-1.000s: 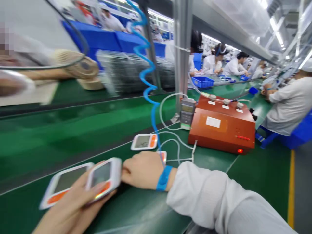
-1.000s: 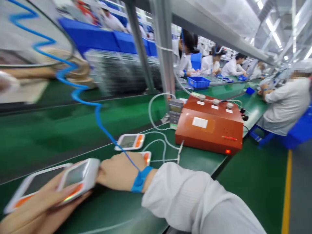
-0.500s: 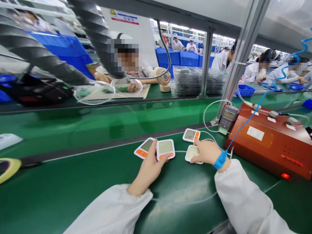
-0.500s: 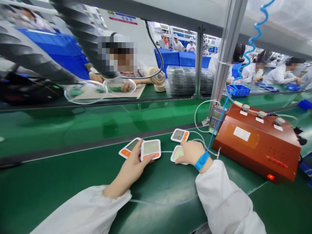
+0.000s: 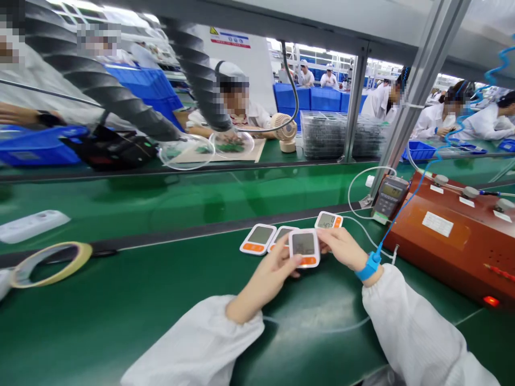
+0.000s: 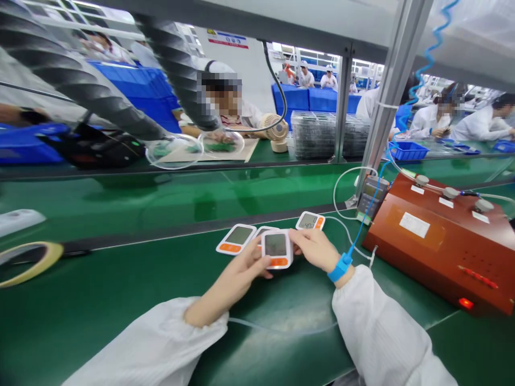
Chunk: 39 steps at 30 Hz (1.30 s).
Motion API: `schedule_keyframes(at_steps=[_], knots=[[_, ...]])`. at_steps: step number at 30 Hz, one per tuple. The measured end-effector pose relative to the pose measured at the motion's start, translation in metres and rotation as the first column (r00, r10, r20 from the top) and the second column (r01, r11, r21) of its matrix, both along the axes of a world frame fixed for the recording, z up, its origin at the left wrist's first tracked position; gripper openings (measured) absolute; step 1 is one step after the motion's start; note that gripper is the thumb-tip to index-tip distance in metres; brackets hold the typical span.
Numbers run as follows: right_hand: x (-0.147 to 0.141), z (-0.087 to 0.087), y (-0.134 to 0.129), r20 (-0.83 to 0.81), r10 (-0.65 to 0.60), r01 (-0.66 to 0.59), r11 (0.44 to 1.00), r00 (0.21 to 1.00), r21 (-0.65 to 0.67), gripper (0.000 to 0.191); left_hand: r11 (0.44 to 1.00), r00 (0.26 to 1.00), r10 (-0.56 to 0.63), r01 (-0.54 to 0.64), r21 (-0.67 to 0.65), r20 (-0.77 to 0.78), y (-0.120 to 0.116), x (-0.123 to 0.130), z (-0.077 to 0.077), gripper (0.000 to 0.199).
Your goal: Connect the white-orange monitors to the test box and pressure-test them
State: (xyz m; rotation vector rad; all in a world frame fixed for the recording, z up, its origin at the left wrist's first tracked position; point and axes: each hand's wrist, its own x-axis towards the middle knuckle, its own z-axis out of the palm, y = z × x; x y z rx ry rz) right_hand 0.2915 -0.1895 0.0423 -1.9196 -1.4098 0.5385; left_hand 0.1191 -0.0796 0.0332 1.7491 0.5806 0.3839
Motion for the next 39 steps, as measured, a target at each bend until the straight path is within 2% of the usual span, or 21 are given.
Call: schedule_keyframes(at_steps=[1,3,5,7,9,12,16,18,21,23,26,28,30,32,35,37,38,39], knots=[[-0.004,-0.001,0.001,-0.005,0.055,-0.055,0.998,0.998,0.021,0.051,0.99,0.998,-0.038,0.043,-0.133,0.043,-0.003,0.001,0.001,0.07],[-0.009,-0.003,0.003,0.041,0.136,-0.139,0.989,0.99,0.055,0.043,0.959,0.997,-0.03,0.05,-0.28,0.076,-0.004,0.003,0.002,0.065],[-0.012,-0.008,0.003,0.134,0.148,-0.157,0.985,0.98,0.065,0.03,0.935,0.997,-0.016,0.042,-0.352,0.078,-0.001,0.003,0.004,0.062],[-0.013,-0.014,0.004,0.219,0.099,-0.113,0.992,0.971,0.049,0.02,0.917,0.997,-0.027,0.054,-0.395,0.072,0.003,0.003,0.006,0.064],[-0.014,-0.02,0.004,0.293,0.063,-0.074,0.997,0.954,0.027,0.018,0.912,0.997,-0.057,0.072,-0.404,0.051,0.006,0.001,0.008,0.065],[-0.017,-0.027,0.004,0.368,0.058,-0.064,0.998,0.928,0.002,0.023,0.937,0.998,-0.069,0.07,-0.343,0.014,0.008,-0.001,0.011,0.069],[-0.017,-0.031,0.002,0.406,0.085,-0.101,0.995,0.91,0.02,0.028,0.96,0.998,-0.003,0.018,-0.278,0.057,0.017,-0.005,0.014,0.075],[-0.011,-0.032,0.002,0.404,0.027,-0.06,0.996,0.914,0.069,0.029,0.958,0.988,0.105,-0.07,-0.277,0.112,0.029,-0.009,0.014,0.08],[0.004,-0.039,0.005,0.389,-0.201,0.134,0.972,0.899,0.192,0.018,0.934,0.947,0.28,-0.232,-0.271,0.157,0.052,-0.016,0.013,0.093],[0.016,-0.047,0.008,0.368,-0.353,0.266,0.926,0.86,0.266,0.039,0.915,0.92,0.36,-0.316,-0.253,0.154,0.066,-0.021,0.011,0.095],[0.03,-0.062,0.011,0.321,-0.464,0.382,0.878,0.825,0.288,0.073,0.885,0.883,0.456,-0.435,-0.166,0.113,0.086,-0.029,0.003,0.082],[0.034,-0.07,0.013,0.294,-0.468,0.406,0.879,0.833,0.249,0.082,0.836,0.832,0.548,-0.542,-0.089,0.082,0.099,-0.035,-0.006,0.07],[0.036,-0.074,0.014,0.275,-0.466,0.417,0.882,0.841,0.22,0.081,0.782,0.783,0.622,-0.622,0.024,0.027,0.112,-0.04,-0.017,0.06],[0.036,-0.073,0.014,0.261,-0.484,0.436,0.872,0.835,0.224,0.078,0.76,0.764,0.641,-0.618,0.202,-0.072,0.123,-0.045,-0.025,0.052],[0.032,-0.065,0.011,0.235,-0.493,0.445,0.865,0.837,0.232,0.068,0.741,0.756,0.632,-0.525,0.418,-0.172,0.131,-0.048,-0.028,0.041],[0.026,-0.056,0.009,0.218,-0.487,0.436,0.866,0.846,0.246,0.061,0.662,0.758,0.646,-0.497,0.561,-0.09,0.125,-0.044,-0.024,0.038],[0.022,-0.052,0.007,0.204,-0.482,0.424,0.864,0.852,0.27,0.06,0.612,0.77,0.638,-0.49,0.621,-0.02,0.118,-0.04,-0.021,0.038],[0.017,-0.048,0.006,0.187,-0.472,0.405,0.861,0.861,0.308,0.059,0.585,0.793,0.607,-0.489,0.647,0.051,0.107,-0.035,-0.019,0.038]])
